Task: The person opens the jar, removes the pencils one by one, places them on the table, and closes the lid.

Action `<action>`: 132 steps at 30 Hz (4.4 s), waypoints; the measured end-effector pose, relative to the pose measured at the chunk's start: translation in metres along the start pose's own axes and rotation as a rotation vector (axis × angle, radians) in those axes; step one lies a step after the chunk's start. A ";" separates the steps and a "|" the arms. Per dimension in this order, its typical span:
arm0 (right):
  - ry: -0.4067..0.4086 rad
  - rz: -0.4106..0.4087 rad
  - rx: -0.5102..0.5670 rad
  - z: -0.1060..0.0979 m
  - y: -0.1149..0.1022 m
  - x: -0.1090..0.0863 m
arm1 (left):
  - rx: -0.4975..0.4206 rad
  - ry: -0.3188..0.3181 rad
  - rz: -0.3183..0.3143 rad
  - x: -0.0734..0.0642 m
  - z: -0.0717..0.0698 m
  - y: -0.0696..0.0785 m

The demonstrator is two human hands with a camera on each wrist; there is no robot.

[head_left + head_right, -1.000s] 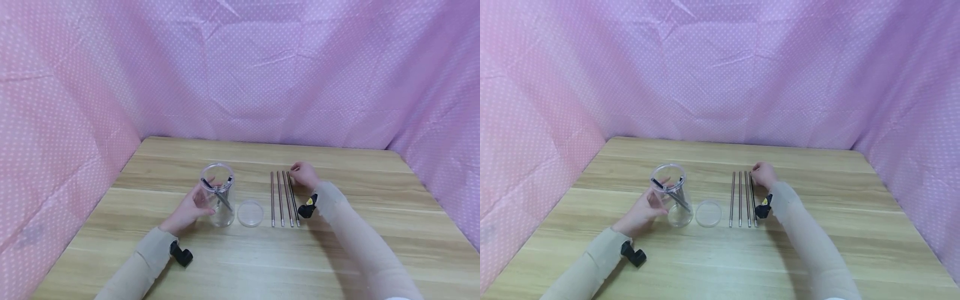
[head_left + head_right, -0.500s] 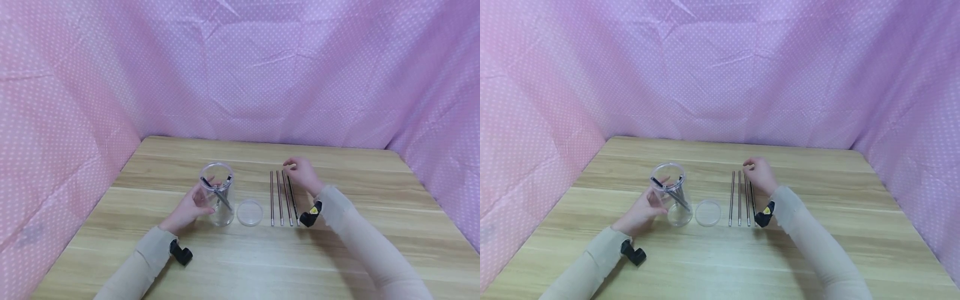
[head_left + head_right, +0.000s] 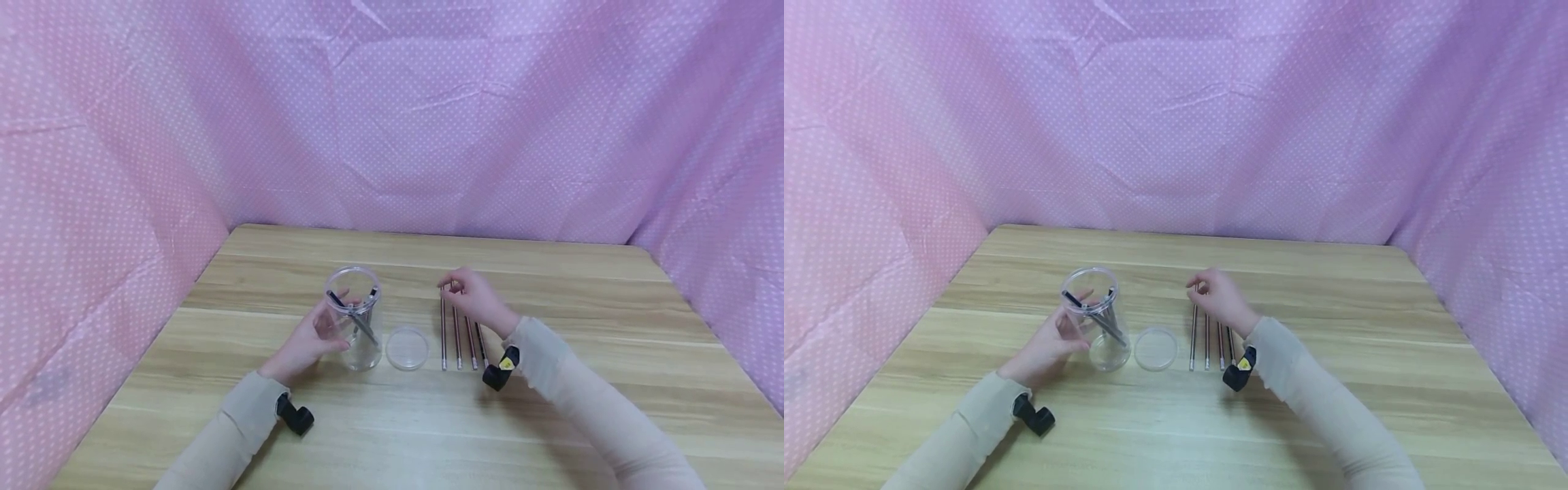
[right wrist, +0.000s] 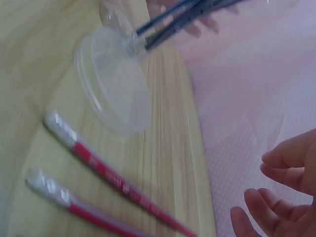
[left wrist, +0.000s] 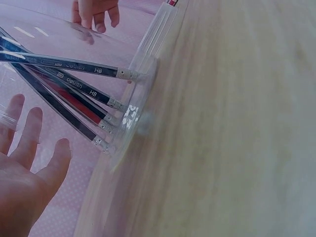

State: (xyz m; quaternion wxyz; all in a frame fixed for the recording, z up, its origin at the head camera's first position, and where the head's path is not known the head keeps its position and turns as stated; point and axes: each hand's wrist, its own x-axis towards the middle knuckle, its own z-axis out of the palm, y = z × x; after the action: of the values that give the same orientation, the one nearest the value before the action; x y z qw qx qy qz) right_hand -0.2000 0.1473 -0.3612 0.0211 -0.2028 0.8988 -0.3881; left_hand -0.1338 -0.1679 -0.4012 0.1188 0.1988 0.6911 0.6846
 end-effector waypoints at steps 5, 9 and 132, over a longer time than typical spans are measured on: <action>-0.033 -0.099 0.042 0.007 -0.017 -0.003 | 0.009 -0.004 0.015 -0.001 -0.001 0.000; -0.054 -0.162 0.066 0.011 -0.032 -0.006 | 0.014 -0.010 0.044 -0.001 -0.002 -0.002; -0.088 -0.544 -0.295 0.027 -0.152 0.037 | -0.010 0.005 0.064 0.001 -0.003 -0.008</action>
State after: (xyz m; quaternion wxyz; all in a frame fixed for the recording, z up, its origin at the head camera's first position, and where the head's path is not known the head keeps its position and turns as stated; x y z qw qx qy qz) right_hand -0.1756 0.0208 -0.2683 -0.0741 -0.4534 0.8565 -0.2355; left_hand -0.1372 -0.1700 -0.4086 0.0963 0.2186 0.6813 0.6919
